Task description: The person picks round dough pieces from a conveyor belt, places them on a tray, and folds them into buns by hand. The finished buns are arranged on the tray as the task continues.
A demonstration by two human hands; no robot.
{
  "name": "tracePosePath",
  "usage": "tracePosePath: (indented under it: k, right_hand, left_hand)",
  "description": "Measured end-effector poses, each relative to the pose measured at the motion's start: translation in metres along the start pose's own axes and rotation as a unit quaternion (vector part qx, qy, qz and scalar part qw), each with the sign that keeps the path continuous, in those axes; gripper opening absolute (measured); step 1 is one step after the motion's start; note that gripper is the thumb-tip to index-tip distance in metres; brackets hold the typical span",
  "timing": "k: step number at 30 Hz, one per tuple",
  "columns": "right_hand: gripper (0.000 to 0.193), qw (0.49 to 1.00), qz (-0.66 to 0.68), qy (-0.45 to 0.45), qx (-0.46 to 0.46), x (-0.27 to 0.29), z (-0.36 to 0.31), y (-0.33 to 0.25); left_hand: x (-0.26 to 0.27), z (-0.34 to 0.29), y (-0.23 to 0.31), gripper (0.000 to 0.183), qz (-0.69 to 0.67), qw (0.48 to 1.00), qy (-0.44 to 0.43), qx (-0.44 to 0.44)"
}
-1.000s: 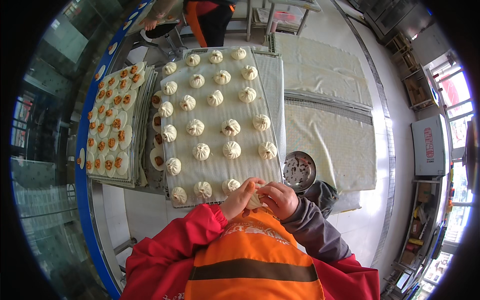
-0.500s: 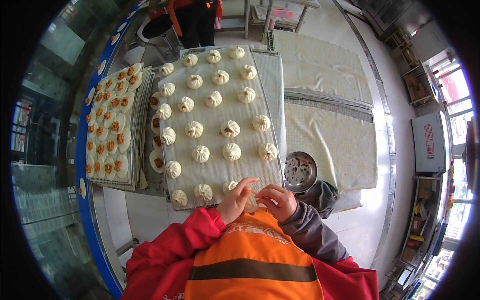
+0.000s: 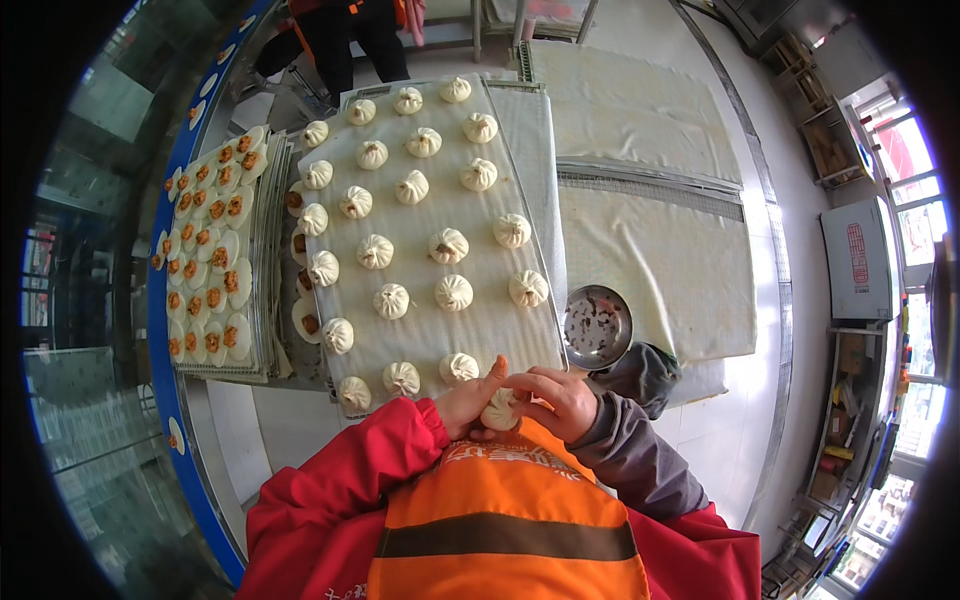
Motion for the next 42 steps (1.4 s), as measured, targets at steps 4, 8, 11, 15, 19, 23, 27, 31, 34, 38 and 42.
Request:
tracePosePath:
  k: [4,8,11,15,19,23,27,31,34,38,42]
  right_hand:
    - [0.022,0.996,-0.062,-0.041,0.052,0.004,-0.006,0.001]
    - [0.021,0.992,-0.113,0.045,0.043,0.004,-0.023,0.000]
    - [0.023,0.987,-0.094,0.110,-0.067,0.002,-0.039,0.000]
    - [0.025,0.981,-0.115,0.145,-0.056,0.003,-0.052,0.005]
    - [0.025,0.986,-0.136,0.100,-0.015,0.013,-0.058,0.011]
    - [0.026,0.996,-0.072,0.045,-0.039,0.024,-0.064,0.018]
    - [0.025,0.997,-0.078,-0.004,-0.013,0.030,-0.066,0.021]
    - [0.035,0.984,-0.146,0.068,-0.076,0.060,-0.062,0.045]
    - [0.031,0.916,-0.400,0.003,-0.030,0.090,-0.058,0.081]
    - [0.022,0.887,-0.452,-0.093,0.013,0.095,-0.063,0.110]
    - [0.018,0.879,-0.450,-0.157,-0.002,0.091,-0.070,0.114]
  left_hand:
    - [-0.011,0.002,-0.001,0.077,0.006,0.998,-0.055,0.027]
    - [-0.027,0.015,-0.017,0.076,-0.045,0.998,0.031,-0.019]
    - [-0.035,0.026,-0.029,0.059,0.014,0.981,0.120,-0.153]
    - [-0.046,0.038,-0.033,0.054,0.138,0.922,0.166,-0.323]
    - [-0.054,0.042,-0.032,0.059,0.004,0.978,0.091,-0.186]
    - [-0.052,0.047,-0.032,0.065,-0.057,0.995,0.033,-0.076]
    - [-0.050,0.056,-0.033,0.067,-0.064,0.995,-0.066,-0.047]
    - [-0.053,0.059,-0.037,0.066,-0.110,0.992,-0.019,-0.052]
    - [-0.057,0.056,-0.042,0.065,-0.083,0.995,0.033,-0.040]
    - [-0.060,0.053,-0.044,0.065,-0.100,0.992,0.025,-0.071]
    - [-0.059,0.051,-0.046,0.065,-0.116,0.989,0.011,-0.093]
Point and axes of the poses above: each hand's wrist, its own z-axis towards the middle knuckle, its own x-axis out of the back of the hand, y = z × x, the point moved 1 cm from there along z, towards the middle knuckle, and after that the axes turned 9 degrees about y, right-handed, at the moved point
